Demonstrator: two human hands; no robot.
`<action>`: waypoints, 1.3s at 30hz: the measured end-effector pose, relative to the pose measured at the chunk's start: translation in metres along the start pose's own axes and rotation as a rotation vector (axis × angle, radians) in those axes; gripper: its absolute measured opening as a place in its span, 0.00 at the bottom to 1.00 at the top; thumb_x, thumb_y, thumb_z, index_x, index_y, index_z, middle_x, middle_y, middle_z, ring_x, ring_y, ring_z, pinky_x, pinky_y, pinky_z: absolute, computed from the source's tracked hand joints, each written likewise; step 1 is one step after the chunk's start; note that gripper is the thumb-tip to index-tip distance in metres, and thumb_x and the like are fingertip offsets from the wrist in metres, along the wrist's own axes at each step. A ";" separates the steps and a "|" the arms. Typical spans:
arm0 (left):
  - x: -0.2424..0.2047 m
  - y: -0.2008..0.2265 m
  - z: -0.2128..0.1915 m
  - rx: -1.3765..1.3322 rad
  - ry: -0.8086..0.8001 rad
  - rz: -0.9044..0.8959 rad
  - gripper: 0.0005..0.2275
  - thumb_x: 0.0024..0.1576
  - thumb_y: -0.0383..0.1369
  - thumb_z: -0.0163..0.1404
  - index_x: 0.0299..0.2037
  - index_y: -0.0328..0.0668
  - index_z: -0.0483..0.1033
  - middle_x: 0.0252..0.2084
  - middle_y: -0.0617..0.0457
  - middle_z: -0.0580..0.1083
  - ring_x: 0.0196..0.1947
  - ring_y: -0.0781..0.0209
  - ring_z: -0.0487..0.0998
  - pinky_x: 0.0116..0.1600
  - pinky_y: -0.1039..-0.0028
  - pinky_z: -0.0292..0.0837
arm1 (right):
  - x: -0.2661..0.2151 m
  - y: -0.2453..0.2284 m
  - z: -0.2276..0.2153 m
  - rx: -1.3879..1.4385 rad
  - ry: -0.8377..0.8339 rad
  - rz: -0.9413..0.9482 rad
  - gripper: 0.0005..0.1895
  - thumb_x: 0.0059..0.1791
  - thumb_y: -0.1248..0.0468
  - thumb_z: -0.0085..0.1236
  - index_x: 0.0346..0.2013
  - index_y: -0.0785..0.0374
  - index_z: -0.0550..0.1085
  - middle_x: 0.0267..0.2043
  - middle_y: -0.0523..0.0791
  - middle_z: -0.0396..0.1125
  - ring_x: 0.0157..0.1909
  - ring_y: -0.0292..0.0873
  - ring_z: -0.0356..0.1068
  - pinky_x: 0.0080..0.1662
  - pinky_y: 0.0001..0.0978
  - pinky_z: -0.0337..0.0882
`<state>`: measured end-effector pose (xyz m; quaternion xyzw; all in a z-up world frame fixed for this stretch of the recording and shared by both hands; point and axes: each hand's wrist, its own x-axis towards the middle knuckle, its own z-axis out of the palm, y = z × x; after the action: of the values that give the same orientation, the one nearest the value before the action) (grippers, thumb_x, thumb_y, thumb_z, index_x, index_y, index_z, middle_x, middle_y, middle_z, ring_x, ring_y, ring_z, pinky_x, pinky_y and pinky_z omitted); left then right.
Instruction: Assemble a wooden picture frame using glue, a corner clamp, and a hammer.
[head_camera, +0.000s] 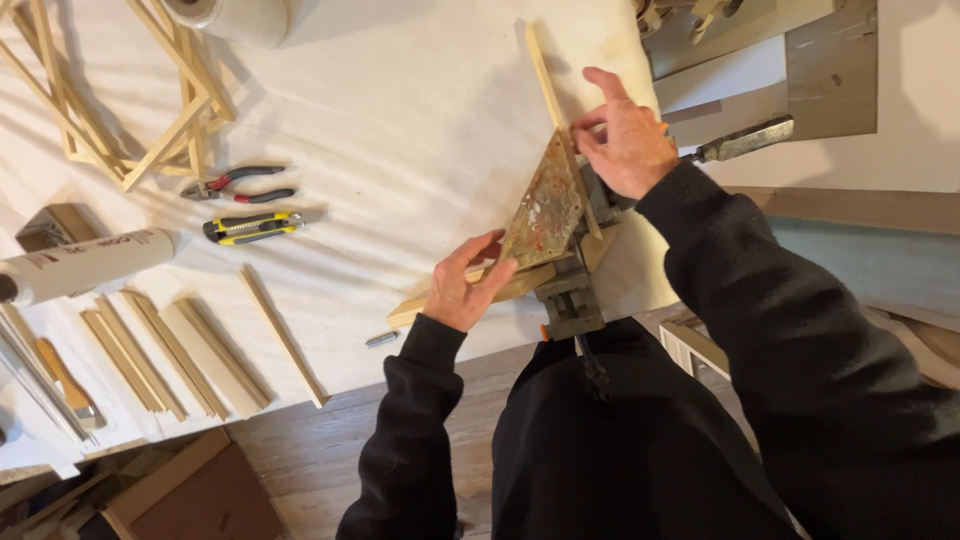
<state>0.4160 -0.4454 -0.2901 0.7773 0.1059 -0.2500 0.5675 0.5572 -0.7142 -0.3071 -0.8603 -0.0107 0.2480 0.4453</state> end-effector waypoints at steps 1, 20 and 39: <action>-0.005 0.003 -0.007 0.067 -0.013 0.117 0.23 0.58 0.40 0.59 0.59 0.33 0.75 0.48 0.46 0.80 0.49 0.58 0.81 0.56 0.68 0.77 | -0.002 -0.001 -0.001 -0.009 -0.015 0.019 0.37 0.53 0.68 0.54 0.73 0.67 0.50 0.48 0.54 0.75 0.44 0.51 0.79 0.49 0.41 0.79; -0.034 -0.029 -0.022 0.542 -0.091 0.360 0.24 0.46 0.28 0.62 0.55 0.38 0.74 0.55 0.49 0.73 0.56 0.48 0.72 0.62 0.57 0.65 | -0.016 -0.026 -0.015 -0.055 -0.176 0.052 0.53 0.50 0.46 0.61 0.77 0.67 0.42 0.58 0.61 0.69 0.59 0.55 0.72 0.62 0.46 0.70; -0.036 -0.006 -0.021 0.524 0.018 0.466 0.27 0.47 0.34 0.62 0.59 0.37 0.73 0.56 0.48 0.74 0.57 0.47 0.73 0.64 0.57 0.65 | -0.085 -0.014 -0.016 -0.023 -0.008 -0.253 0.25 0.59 0.60 0.51 0.71 0.62 0.64 0.41 0.46 0.70 0.36 0.38 0.69 0.40 0.32 0.73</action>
<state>0.3886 -0.4199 -0.2720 0.9021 -0.1368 -0.1256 0.3896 0.4925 -0.7376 -0.2533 -0.8561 -0.1237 0.1932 0.4631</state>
